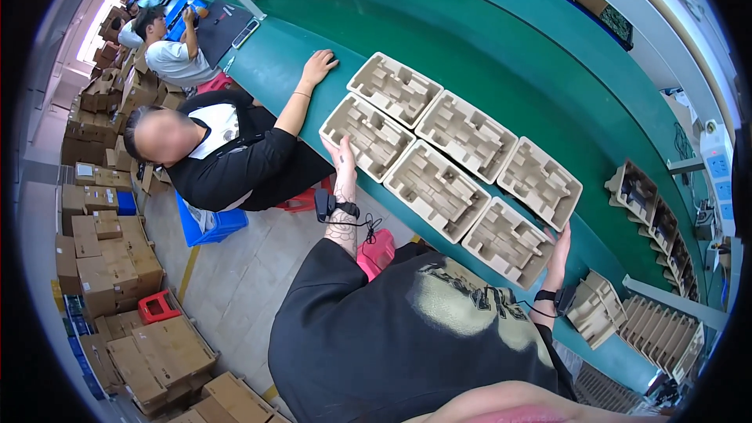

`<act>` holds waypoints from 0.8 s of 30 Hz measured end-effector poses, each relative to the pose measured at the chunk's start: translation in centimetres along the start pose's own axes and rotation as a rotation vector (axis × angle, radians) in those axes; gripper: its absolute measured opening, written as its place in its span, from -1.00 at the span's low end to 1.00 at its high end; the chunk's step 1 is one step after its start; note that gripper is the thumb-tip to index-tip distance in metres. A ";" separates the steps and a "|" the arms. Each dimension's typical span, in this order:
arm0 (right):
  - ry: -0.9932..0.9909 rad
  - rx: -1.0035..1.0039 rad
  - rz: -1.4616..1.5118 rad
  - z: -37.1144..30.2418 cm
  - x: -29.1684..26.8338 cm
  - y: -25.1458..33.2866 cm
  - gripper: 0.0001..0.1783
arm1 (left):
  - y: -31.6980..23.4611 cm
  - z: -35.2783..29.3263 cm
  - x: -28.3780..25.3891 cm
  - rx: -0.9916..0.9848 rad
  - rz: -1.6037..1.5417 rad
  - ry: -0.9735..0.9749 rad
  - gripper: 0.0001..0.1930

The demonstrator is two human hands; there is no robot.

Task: The person places microphones into cardboard trays and stacks the filled trays on the workbench. Finally, the person gathers more cardboard trays from a large pile and arranges them on the workbench.

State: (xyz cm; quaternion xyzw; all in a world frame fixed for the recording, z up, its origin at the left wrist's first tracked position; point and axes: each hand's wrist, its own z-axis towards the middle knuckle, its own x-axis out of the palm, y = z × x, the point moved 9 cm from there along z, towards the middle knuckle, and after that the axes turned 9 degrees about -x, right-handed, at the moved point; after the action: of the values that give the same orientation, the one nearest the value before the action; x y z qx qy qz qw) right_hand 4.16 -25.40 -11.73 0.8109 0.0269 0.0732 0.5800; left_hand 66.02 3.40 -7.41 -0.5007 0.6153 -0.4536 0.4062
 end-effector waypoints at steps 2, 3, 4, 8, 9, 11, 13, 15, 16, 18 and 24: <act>-0.018 0.024 -0.025 -0.8 0.2 0.1 -0.40 | -0.5 0.0 0.1 0.029 0.015 -0.032 -0.14; -0.024 0.025 -0.021 -1.2 0.4 0.1 -0.40 | -0.5 0.1 0.9 -0.001 -0.015 -0.026 -0.13; -0.050 0.055 -0.011 -1.3 0.6 -0.1 -0.40 | -0.5 -0.1 1.0 -0.030 -0.046 -0.037 -0.12; -0.115 0.125 0.048 -1.7 0.8 -1.4 -0.39 | 0.2 -0.3 0.9 -0.087 -0.046 -0.101 -0.16; -0.124 0.132 0.085 -1.6 0.9 -1.8 -0.39 | 0.6 -0.5 0.9 -0.102 -0.030 -0.123 -0.18; -0.133 0.143 0.123 -1.3 0.9 -3.1 -0.39 | 3.4 -0.3 -0.2 -0.106 0.019 -0.180 -0.25; -0.199 0.011 0.148 -0.5 0.3 -4.4 -0.41 | 6.5 -0.9 -2.4 -0.117 0.110 -0.302 -0.32; -0.241 -0.060 0.163 -0.8 -0.3 -4.0 -0.42 | 9.4 -3.1 -2.3 -0.222 -0.100 -0.212 -0.34; -0.264 -0.094 0.093 -1.9 -0.9 -2.5 -0.42 | 11.7 -4.9 -2.0 -0.326 -0.312 -0.125 -0.36; -0.315 -0.165 -0.041 -4.8 -2.4 1.8 -0.43 | 12.4 -7.5 0.3 -0.426 -0.519 -0.026 -0.36; -0.252 -0.375 0.015 -11.7 -9.7 13.3 -0.51 | 6.4 -13.4 7.6 -0.413 -0.630 0.154 -0.40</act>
State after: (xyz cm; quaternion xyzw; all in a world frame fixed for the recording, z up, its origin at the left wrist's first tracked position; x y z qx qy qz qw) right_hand -7.77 -20.02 3.64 0.6918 -0.0657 -0.0205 0.7188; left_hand 50.41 -1.46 -10.52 -0.7009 0.5384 -0.4590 0.0903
